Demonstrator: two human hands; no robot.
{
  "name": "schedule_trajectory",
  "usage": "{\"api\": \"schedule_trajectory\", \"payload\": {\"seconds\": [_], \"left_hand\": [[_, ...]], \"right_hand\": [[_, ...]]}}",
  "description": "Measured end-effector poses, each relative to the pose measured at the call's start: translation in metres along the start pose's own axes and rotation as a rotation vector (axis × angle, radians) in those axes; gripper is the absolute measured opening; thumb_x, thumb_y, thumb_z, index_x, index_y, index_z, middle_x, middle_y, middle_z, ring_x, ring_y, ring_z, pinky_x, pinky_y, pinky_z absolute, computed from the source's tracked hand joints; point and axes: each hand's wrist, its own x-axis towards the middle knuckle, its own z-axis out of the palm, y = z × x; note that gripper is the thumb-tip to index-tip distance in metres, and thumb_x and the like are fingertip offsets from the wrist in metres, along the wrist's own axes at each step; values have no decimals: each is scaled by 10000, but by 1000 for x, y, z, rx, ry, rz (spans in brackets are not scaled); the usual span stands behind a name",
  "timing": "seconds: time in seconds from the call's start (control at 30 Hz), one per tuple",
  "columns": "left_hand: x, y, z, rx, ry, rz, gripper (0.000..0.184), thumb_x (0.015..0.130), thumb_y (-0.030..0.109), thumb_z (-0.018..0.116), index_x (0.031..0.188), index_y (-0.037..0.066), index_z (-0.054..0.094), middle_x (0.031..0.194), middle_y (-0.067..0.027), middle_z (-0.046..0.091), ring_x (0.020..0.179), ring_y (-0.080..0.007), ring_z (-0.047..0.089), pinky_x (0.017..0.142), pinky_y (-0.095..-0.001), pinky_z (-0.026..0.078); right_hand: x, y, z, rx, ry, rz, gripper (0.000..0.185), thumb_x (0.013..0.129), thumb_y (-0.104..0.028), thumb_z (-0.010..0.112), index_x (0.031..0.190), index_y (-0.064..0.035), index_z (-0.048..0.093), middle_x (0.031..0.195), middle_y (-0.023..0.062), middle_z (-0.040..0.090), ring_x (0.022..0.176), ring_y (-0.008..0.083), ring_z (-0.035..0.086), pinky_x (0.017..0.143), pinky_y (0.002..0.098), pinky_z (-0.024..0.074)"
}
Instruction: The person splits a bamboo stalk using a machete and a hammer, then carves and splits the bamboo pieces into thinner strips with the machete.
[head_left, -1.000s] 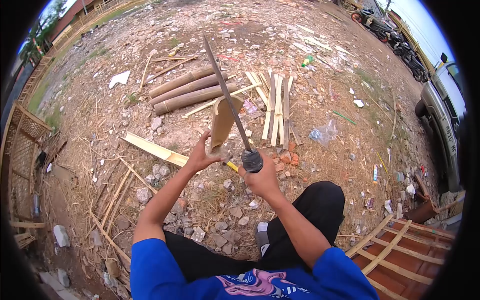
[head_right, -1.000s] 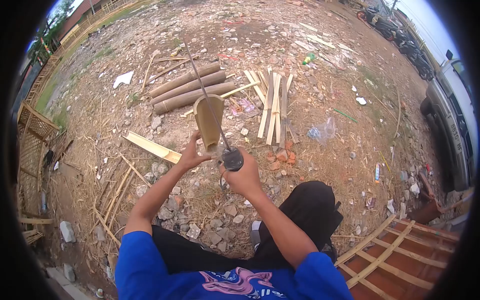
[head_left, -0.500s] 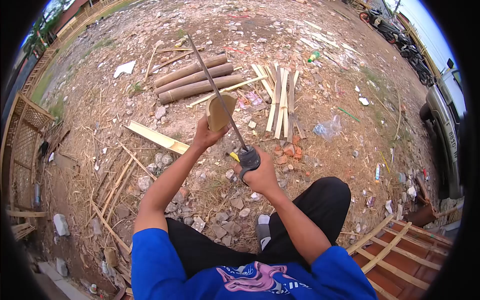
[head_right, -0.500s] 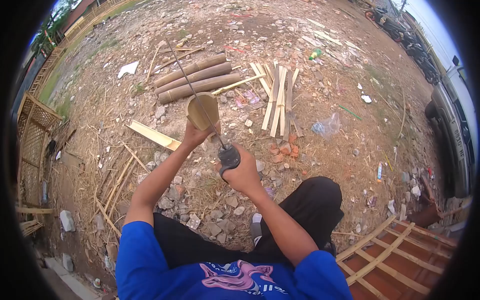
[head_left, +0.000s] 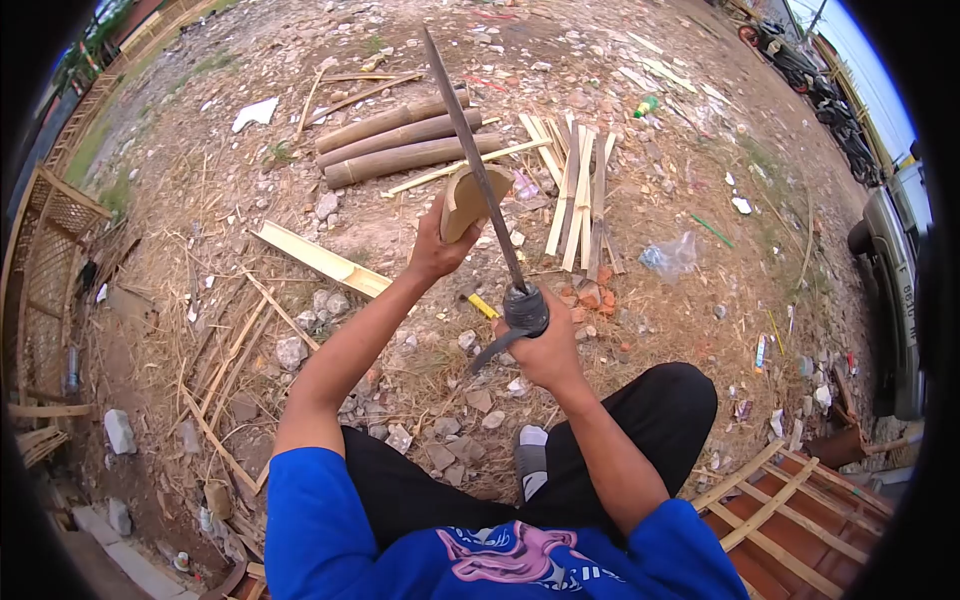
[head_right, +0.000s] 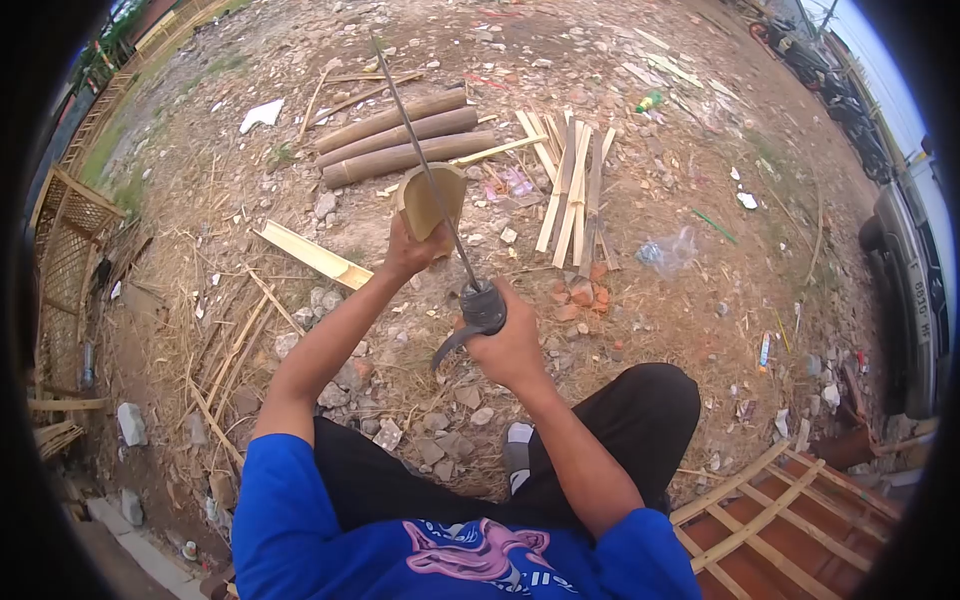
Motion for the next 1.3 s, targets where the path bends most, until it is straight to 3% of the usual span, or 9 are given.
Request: {"api": "schedule_trajectory", "payload": {"seconds": [0.13, 0.23, 0.6, 0.83, 1.1, 1.2, 1.3], "left_hand": [[-4, 0, -1, 3, -30, 39, 548, 831, 164, 790, 1275, 27, 501, 1125, -126, 666, 991, -180, 652, 837, -333, 534], [-2, -5, -2, 23, 32, 54, 535, 821, 119, 797, 1258, 24, 502, 1094, -133, 672, 965, -186, 659, 816, -336, 541], [-5, -2, 15, 110, 137, 37, 412, 819, 102, 799, 1144, 34, 554, 963, -135, 705, 881, -206, 690, 730, -345, 545], [-13, 2, 21, 71, 124, 74, 419, 817, 104, 801, 1157, 57, 562, 996, -139, 710, 883, -187, 691, 732, -336, 550], [-13, 7, 14, 128, 117, 89, 449, 813, 109, 803, 1183, 68, 551, 989, -132, 711, 892, -193, 693, 752, -331, 552], [-8, 2, 10, 106, 45, 97, 620, 779, 158, 839, 1280, 76, 484, 1053, -150, 691, 949, -230, 687, 800, -355, 550], [-11, 22, -6, 199, -134, 25, 844, 753, 314, 854, 1395, 83, 357, 1282, -213, 553, 1140, -314, 595, 947, -425, 491]], "right_hand": [[-1, -3, 3, -30, -18, 17, 321, 746, -106, 756, 991, 4, 579, 806, 67, 655, 717, 106, 581, 679, 283, 489], [-1, 7, 9, -1, -20, -74, 302, 759, -120, 769, 952, -5, 567, 830, 62, 655, 736, 102, 582, 677, 280, 486], [-13, -9, 15, 78, 4, 120, 317, 754, -118, 783, 965, -7, 574, 782, 18, 607, 713, 94, 558, 665, 268, 469], [-30, -6, 4, 105, -22, 191, 308, 757, -129, 773, 959, -8, 574, 771, 13, 594, 687, 97, 536, 648, 275, 459], [-29, -2, 7, 67, 11, 123, 275, 751, -111, 764, 951, -24, 597, 760, 3, 593, 673, 103, 536, 648, 287, 463], [-23, -7, 8, 128, 22, 94, 262, 747, -100, 761, 944, -20, 607, 757, 1, 602, 671, 99, 540, 649, 287, 465], [-8, 3, 5, 71, 65, 121, 217, 747, -76, 756, 886, -22, 599, 745, -8, 609, 669, 89, 560, 627, 279, 465]]}}
